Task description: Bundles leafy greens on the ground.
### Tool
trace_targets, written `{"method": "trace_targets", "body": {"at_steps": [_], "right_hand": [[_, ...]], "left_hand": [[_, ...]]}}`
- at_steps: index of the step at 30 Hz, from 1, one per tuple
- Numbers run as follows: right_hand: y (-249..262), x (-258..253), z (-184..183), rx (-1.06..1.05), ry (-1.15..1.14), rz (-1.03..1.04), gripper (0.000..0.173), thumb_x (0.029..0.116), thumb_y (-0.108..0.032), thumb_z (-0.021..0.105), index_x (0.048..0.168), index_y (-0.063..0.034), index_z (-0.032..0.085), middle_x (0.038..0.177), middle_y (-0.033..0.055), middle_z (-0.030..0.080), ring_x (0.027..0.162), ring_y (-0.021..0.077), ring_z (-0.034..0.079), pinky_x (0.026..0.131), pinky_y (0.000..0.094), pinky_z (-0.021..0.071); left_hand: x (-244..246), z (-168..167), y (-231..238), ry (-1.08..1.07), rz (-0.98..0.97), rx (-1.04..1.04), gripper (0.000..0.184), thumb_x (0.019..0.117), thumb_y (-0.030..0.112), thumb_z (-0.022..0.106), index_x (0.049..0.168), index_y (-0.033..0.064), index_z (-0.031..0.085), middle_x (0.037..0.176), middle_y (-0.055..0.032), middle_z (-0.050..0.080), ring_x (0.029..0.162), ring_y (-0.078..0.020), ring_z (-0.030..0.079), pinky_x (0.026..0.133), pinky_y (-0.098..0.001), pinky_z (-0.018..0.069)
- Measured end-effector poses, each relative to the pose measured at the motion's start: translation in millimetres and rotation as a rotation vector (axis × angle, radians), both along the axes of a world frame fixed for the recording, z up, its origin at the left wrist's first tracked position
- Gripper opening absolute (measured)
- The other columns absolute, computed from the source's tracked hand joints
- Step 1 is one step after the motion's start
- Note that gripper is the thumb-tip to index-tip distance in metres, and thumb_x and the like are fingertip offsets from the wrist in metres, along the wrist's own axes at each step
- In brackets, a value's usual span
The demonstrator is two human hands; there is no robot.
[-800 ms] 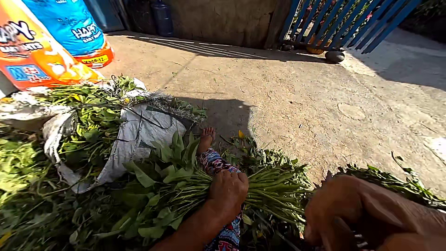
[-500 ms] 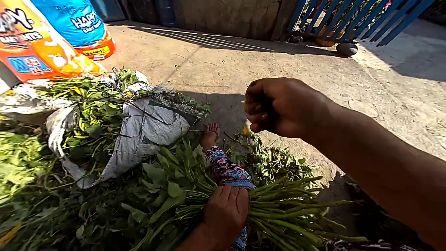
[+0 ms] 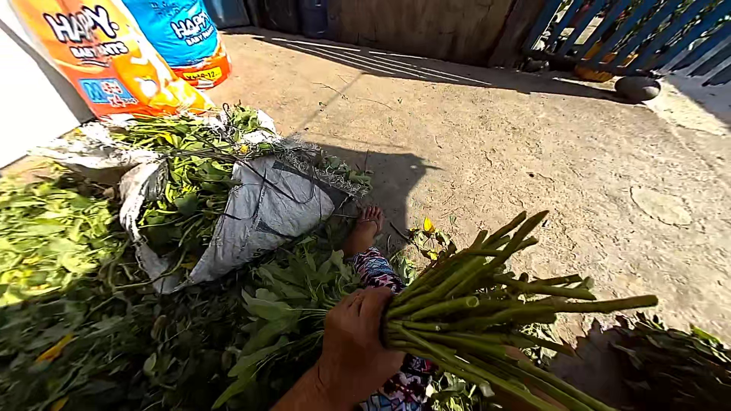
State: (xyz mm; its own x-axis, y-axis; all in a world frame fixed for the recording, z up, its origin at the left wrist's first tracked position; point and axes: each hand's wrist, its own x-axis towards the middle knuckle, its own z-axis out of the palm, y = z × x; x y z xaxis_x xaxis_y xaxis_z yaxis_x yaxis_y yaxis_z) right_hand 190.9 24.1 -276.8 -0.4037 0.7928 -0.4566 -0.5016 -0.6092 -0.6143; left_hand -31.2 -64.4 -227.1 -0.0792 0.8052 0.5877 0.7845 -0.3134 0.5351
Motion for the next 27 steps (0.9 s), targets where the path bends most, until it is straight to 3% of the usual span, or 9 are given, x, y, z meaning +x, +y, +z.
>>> {"method": "trace_targets", "body": {"at_steps": [1,3,6,10,13,18,21,24,27], "right_hand": [[-21.3,-8.5,6.9,-0.044,-0.085,-0.155,0.044,0.1089,-0.022,0.023,0.079,-0.0132,0.055,0.059,-0.003,0.055,0.052,0.0058,0.053,0.052,0.023,0.0476],[-63.2,-17.4,23.0,0.082,-0.128,-0.282,0.046,0.1061,-0.022,0.02,0.067,-0.0229,0.044,0.051,-0.0107,0.036,0.044,0.0024,0.036,0.047,0.0209,0.0357],[-104.9,-22.4,62.4,0.509,-0.309,-0.31,0.029,0.1033,-0.016,0.029,0.083,-0.0209,0.048,0.06,-0.0103,0.039,0.053,0.0047,0.042,0.057,0.027,0.0453],[-90.5,-20.9,114.7,0.858,-0.667,-0.133,0.029,0.1075,-0.022,0.034,0.091,-0.0121,0.056,0.067,-0.0037,0.05,0.062,0.0086,0.053,0.062,0.0267,0.0491],[-61.5,-18.3,141.8,0.888,-0.936,0.007,0.029,0.1068,-0.025,0.035,0.093,-0.0126,0.058,0.068,-0.0021,0.057,0.062,0.0095,0.06,0.059,0.0281,0.0514],[-18.2,-3.1,175.6,0.835,-1.041,0.15,0.03,0.1083,-0.021,0.041,0.088,-0.0105,0.06,0.071,0.0009,0.059,0.064,0.0125,0.058,0.058,0.0321,0.0459],[1.6,8.9,191.0,0.799,-1.158,0.443,0.03,0.1065,-0.02,0.044,0.088,-0.0084,0.065,0.075,0.0042,0.064,0.073,0.0174,0.062,0.068,0.0422,0.0486],[8.4,22.0,206.8,0.605,-1.102,0.747,0.024,0.1062,-0.014,0.051,0.096,-0.0027,0.069,0.082,0.0055,0.067,0.076,0.0116,0.063,0.074,0.0318,0.0506],[1.5,49.9,187.5,0.398,-0.875,0.772,0.019,0.1026,-0.015,0.055,0.099,-0.0032,0.069,0.081,0.005,0.068,0.074,0.0109,0.064,0.07,0.0287,0.0528]], "left_hand": [[2.9,5.4,11.0,0.004,0.042,-0.137,0.049,0.0682,0.039,0.083,0.104,0.0077,0.071,0.085,-0.003,0.073,0.076,-0.0165,0.072,0.065,-0.0389,0.0616],[10.5,26.2,34.8,0.066,0.041,-0.572,0.051,0.0708,0.035,0.084,0.11,0.0067,0.069,0.084,-0.0095,0.071,0.078,-0.0281,0.071,0.068,-0.0514,0.0579],[31.4,43.6,62.1,0.308,-0.093,-0.938,0.046,0.0779,0.035,0.079,0.111,0.0078,0.063,0.089,-0.0121,0.07,0.086,-0.0331,0.07,0.073,-0.0547,0.0552],[60.8,59.8,61.5,0.506,-0.244,-0.97,0.04,0.0792,0.029,0.079,0.108,0.0068,0.062,0.09,-0.0131,0.068,0.087,-0.0346,0.069,0.07,-0.0555,0.0545],[74.9,70.0,48.0,0.535,-0.318,-0.867,0.031,0.0823,0.02,0.079,0.106,0.0049,0.066,0.09,-0.0148,0.07,0.086,-0.0361,0.07,0.07,-0.0566,0.0543],[86.2,86.1,44.7,0.6,-0.273,-0.784,0.033,0.0833,0.016,0.076,0.113,0.0081,0.064,0.092,-0.0125,0.069,0.085,-0.0344,0.069,0.068,-0.0535,0.0553],[91.5,89.9,32.2,0.779,-0.261,-0.643,0.049,0.0858,0.011,0.073,0.132,0.003,0.058,0.098,-0.0163,0.069,0.092,-0.0359,0.068,0.077,-0.0502,0.0552],[82.2,58.2,22.8,0.823,-0.276,0.005,0.026,0.0809,0.008,0.073,0.106,-0.0007,0.072,0.074,-0.0149,0.066,0.068,-0.0324,0.068,0.058,-0.0437,0.0536],[83.5,30.5,26.2,0.723,-0.331,0.343,0.018,0.0973,0.007,0.054,0.092,-0.0009,0.069,0.074,-0.013,0.066,0.067,-0.0287,0.065,0.06,-0.0404,0.0527]]}}
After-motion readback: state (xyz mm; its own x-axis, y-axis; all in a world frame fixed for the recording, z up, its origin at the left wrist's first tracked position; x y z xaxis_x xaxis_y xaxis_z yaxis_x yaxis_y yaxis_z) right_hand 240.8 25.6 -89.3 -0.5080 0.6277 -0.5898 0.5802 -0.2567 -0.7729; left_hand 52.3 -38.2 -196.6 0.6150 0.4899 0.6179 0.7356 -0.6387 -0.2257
